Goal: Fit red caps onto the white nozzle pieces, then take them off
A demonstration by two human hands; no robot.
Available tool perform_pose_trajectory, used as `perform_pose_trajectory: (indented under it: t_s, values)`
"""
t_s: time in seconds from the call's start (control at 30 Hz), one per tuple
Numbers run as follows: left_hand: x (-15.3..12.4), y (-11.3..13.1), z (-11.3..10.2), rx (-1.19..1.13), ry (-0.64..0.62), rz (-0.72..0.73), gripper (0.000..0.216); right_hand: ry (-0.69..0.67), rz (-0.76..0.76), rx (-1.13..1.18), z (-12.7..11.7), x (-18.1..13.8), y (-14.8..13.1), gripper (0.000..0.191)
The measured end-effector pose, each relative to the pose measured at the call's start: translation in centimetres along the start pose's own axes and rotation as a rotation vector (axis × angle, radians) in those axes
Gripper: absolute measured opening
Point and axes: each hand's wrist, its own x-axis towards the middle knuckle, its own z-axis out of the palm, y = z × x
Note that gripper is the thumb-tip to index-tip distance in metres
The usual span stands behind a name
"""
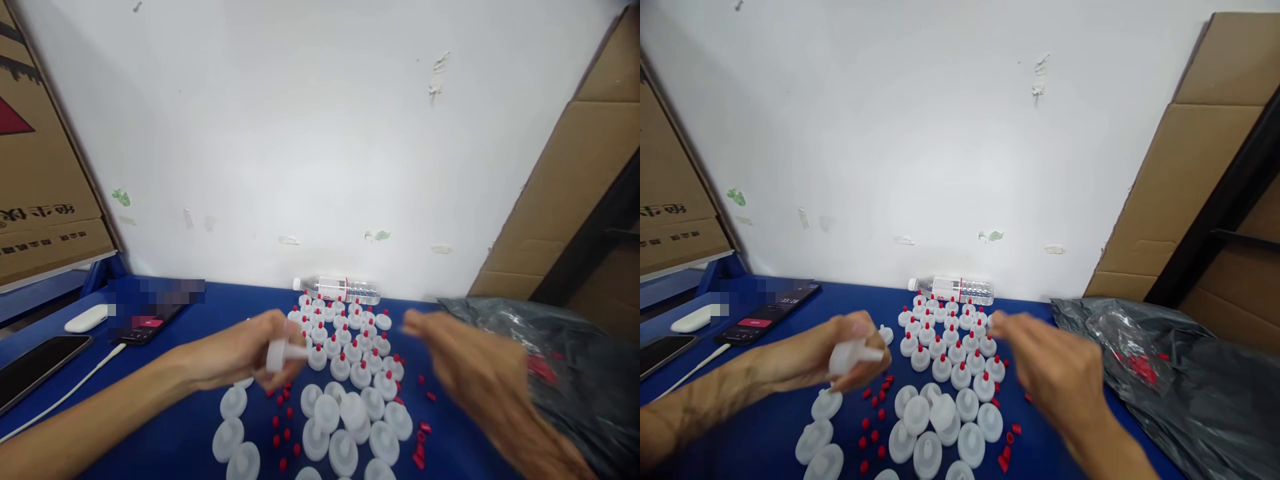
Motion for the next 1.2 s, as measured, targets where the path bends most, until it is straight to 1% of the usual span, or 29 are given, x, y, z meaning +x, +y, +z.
perform_pose_trajectory:
  t_s: [0.03,0.07,0.1,0.17,0.23,0.3,0.33,0.4,0.53,0.6,0.67,0.73,0.8,0.93,1.03,1.13,1.2]
  values:
    - [0.1,0.0,-0.7,-0.029,0.069,0.002,0.055,-0.053,0.128,-0.099,0.1,-0.5,1.6,0.023]
    - [0.1,0.2,-1.2,-0.016,0.135,-0.01,0.052,-0.119,0.239,-0.18,0.3,-0.9,3.1,0.024]
    - [0.2,0.3,-1.7,0.035,0.191,-0.03,0.047,-0.218,0.295,-0.211,0.6,-1.4,4.3,0.027]
    - [0.2,0.7,-2.4,0.218,0.29,-0.061,0.04,-0.391,0.372,-0.215,1.4,-2.2,5.8,0.029]
    - [0.3,1.0,-2.9,0.43,0.378,-0.047,0.036,-0.549,0.399,-0.149,2.2,-3.0,6.3,0.032]
    - [0.3,0.9,-3.3,0.604,0.421,-0.018,0.036,-0.69,0.393,-0.039,2.8,-3.7,6.2,0.035]
    - [0.3,0.7,-3.6,0.679,0.436,-0.011,0.038,-0.743,0.38,0.014,3.1,-3.9,6.0,0.036]
    - [0.3,-0.1,-4.4,0.815,0.481,-0.009,0.039,-0.804,0.361,0.084,3.4,-4.1,5.7,0.036]
    - [0.4,-2.0,-6.1,1.028,0.589,0.02,0.036,-0.848,0.369,0.138,3.4,-3.9,5.3,0.038]
    - [0.5,-2.8,-6.8,1.071,0.609,-0.014,0.033,-0.845,0.386,0.151,3.3,-3.5,5.3,0.037]
    - [0.6,-3.4,-7.3,1.08,0.62,-0.062,0.031,-0.779,0.403,0.157,3.1,-3.1,5.0,0.031]
    - [0.6,-3.9,-7.6,1.077,0.63,-0.082,0.031,-0.681,0.409,0.175,3.1,-2.8,4.4,0.032]
    - [0.7,-4.4,-8.0,1.074,0.629,-0.103,0.031,-0.629,0.38,0.208,3.3,-2.6,3.7,0.036]
    - [0.9,-5.6,-8.5,1.064,0.599,-0.145,0.027,-0.64,0.293,0.223,4.1,-2.8,2.7,0.034]
    - [0.8,-6.1,-8.6,1.056,0.574,-0.163,0.028,-0.637,0.284,0.209,4.6,-3.1,2.5,0.03]
    - [0.7,-5.9,-8.5,1.055,0.557,-0.159,0.03,-0.621,0.29,0.199,4.5,-3.1,2.7,0.027]
    - [0.7,-5.3,-8.2,1.065,0.568,-0.139,0.032,-0.598,0.298,0.188,4.2,-2.8,2.8,0.026]
